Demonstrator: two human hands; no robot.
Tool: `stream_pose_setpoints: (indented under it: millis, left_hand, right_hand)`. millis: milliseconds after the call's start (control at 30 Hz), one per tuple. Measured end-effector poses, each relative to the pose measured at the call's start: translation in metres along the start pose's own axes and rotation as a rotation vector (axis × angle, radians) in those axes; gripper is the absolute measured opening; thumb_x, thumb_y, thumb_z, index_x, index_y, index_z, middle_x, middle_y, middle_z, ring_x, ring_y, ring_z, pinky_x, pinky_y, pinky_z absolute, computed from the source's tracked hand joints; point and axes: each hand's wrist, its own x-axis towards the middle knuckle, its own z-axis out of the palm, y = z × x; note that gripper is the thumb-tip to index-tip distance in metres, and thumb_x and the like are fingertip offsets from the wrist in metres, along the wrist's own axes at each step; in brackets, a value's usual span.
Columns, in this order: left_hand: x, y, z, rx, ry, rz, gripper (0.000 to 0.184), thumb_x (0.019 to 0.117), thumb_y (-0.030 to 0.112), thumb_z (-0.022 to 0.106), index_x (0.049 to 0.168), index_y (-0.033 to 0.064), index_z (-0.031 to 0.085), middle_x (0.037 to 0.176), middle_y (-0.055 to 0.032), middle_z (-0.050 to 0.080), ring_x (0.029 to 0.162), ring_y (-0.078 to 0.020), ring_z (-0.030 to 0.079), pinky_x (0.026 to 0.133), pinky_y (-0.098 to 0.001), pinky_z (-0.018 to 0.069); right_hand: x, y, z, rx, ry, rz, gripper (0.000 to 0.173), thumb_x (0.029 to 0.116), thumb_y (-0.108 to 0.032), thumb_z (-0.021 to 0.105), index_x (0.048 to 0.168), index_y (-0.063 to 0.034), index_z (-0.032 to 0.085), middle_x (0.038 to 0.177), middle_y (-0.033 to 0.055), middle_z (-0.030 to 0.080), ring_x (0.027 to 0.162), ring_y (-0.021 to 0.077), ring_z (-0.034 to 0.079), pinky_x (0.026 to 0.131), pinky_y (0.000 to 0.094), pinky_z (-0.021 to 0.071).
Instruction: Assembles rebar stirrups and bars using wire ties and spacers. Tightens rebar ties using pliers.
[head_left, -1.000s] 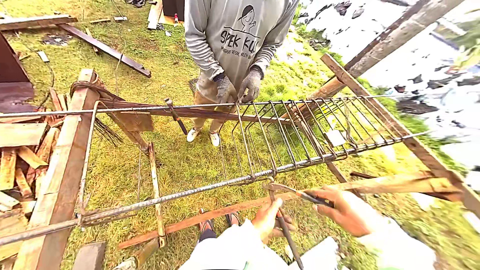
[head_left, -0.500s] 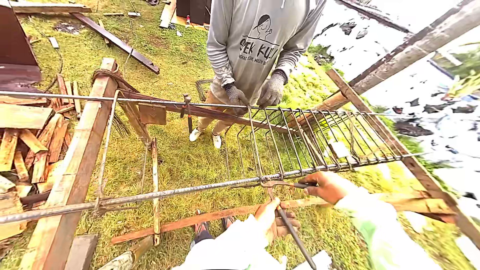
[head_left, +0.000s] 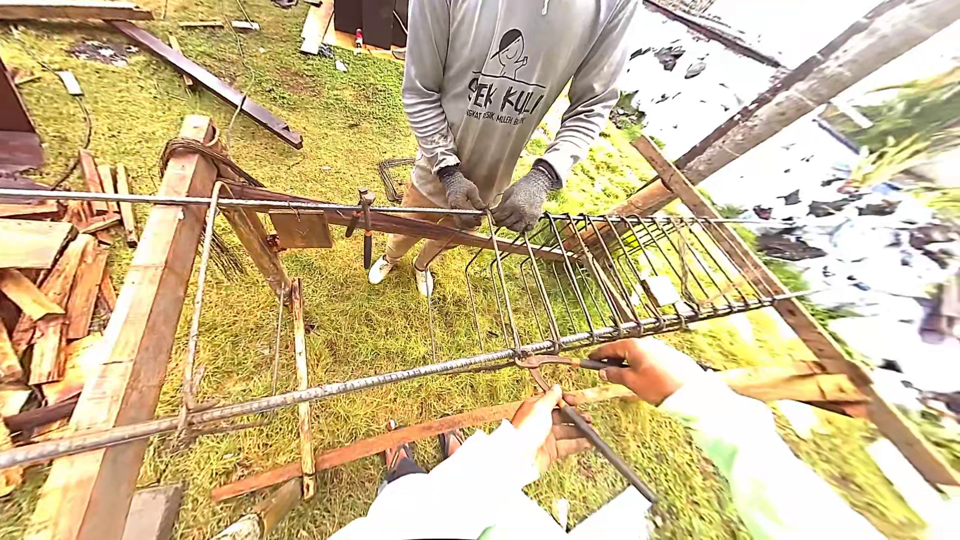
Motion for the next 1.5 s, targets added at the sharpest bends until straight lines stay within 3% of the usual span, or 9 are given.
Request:
stream_pose_setpoints:
  millis: [333,533,700,967,1133,1200,1300,1433,1500]
  left_hand:
    - [0.008,-0.007,0.0,-0.003,-0.008,0.02,0.046,0.114,0.039,0.027,0.128,0.0039,0.053,0.101,-0.0125,0.069,0.085,-0.0224,0.071,0.078,-0.0368,0.0598]
    - [0.009,-0.001,0.008,-0.081,-0.016,0.012,0.044,0.114,0.037,0.028,0.127,0.003,0.053,0.104,-0.0129,0.069,0.089,-0.0226,0.071,0.082,-0.037,0.0595]
    - [0.009,0.006,0.023,-0.173,0.013,0.03,0.043,0.1139,0.035,0.031,0.124,0.0009,0.053,0.102,-0.0135,0.069,0.084,-0.021,0.071,0.077,-0.0336,0.0602]
    - [0.019,0.017,0.043,-0.289,0.014,0.061,0.043,0.114,0.033,0.031,0.13,-0.0022,0.052,0.109,-0.0156,0.067,0.086,-0.0201,0.071,0.077,-0.0306,0.0597]
    - [0.022,0.024,0.052,-0.309,0.058,0.082,0.045,0.114,0.033,0.031,0.132,-0.0032,0.05,0.104,-0.0163,0.068,0.082,-0.0196,0.071,0.074,-0.0307,0.0594]
    - [0.022,0.025,0.054,-0.346,0.053,0.071,0.046,0.1137,0.034,0.032,0.135,-0.003,0.048,0.103,-0.0166,0.068,0.081,-0.0203,0.071,0.075,-0.0308,0.0599]
    - [0.025,0.026,0.055,-0.33,0.072,0.063,0.044,0.1134,0.034,0.034,0.128,-0.0033,0.053,0.097,-0.0161,0.069,0.077,-0.0197,0.071,0.072,-0.03,0.06]
    - [0.028,0.023,0.053,-0.33,0.061,0.065,0.044,0.1134,0.034,0.034,0.127,-0.0033,0.052,0.097,-0.0167,0.07,0.078,-0.0204,0.071,0.072,-0.0302,0.0602]
    - [0.029,0.025,0.053,-0.341,0.051,0.064,0.045,0.1136,0.034,0.033,0.131,-0.0036,0.051,0.099,-0.0172,0.069,0.079,-0.021,0.071,0.074,-0.0309,0.0601]
  right_hand:
    - [0.016,0.017,-0.002,0.034,0.033,-0.047,0.024,0.0973,-0.019,0.07,0.12,-0.0179,0.077,0.111,0.0088,0.075,0.103,0.0259,0.07,0.097,0.0531,0.0523]
    - [0.009,-0.001,-0.012,-0.078,0.008,-0.013,0.025,0.0995,-0.024,0.068,0.123,-0.0218,0.076,0.115,0.0082,0.075,0.108,0.0277,0.069,0.098,0.0554,0.0509]
    - [0.009,-0.016,-0.026,-0.201,-0.052,-0.007,0.027,0.1005,-0.026,0.065,0.126,-0.0255,0.074,0.116,0.0095,0.074,0.109,0.0303,0.069,0.096,0.0574,0.0508]
    - [0.025,-0.023,-0.048,-0.297,-0.107,-0.067,0.025,0.1006,-0.024,0.066,0.123,-0.0228,0.076,0.113,0.0097,0.075,0.107,0.0302,0.068,0.096,0.0573,0.0503]
    - [0.027,-0.046,-0.064,-0.363,-0.167,-0.049,0.026,0.1011,-0.022,0.066,0.126,-0.0197,0.075,0.118,0.011,0.073,0.115,0.0308,0.066,0.102,0.0566,0.0474]
    - [0.035,-0.043,-0.067,-0.364,-0.169,-0.068,0.024,0.1001,-0.021,0.068,0.123,-0.019,0.076,0.113,0.0106,0.074,0.111,0.0298,0.068,0.1,0.056,0.0491]
    - [0.049,-0.036,-0.07,-0.333,-0.195,-0.106,0.022,0.0987,-0.018,0.07,0.119,-0.0172,0.078,0.108,0.01,0.076,0.105,0.0278,0.069,0.098,0.0542,0.0504]
    - [0.085,-0.001,-0.063,-0.271,-0.163,-0.204,0.016,0.0928,-0.019,0.077,0.108,-0.0211,0.082,0.092,0.0039,0.077,0.083,0.0205,0.072,0.083,0.0499,0.0576]
    - [0.091,0.0,-0.063,-0.274,-0.153,-0.198,0.017,0.0916,-0.018,0.078,0.107,-0.0228,0.082,0.092,0.0031,0.078,0.086,0.0206,0.073,0.086,0.0517,0.0571]
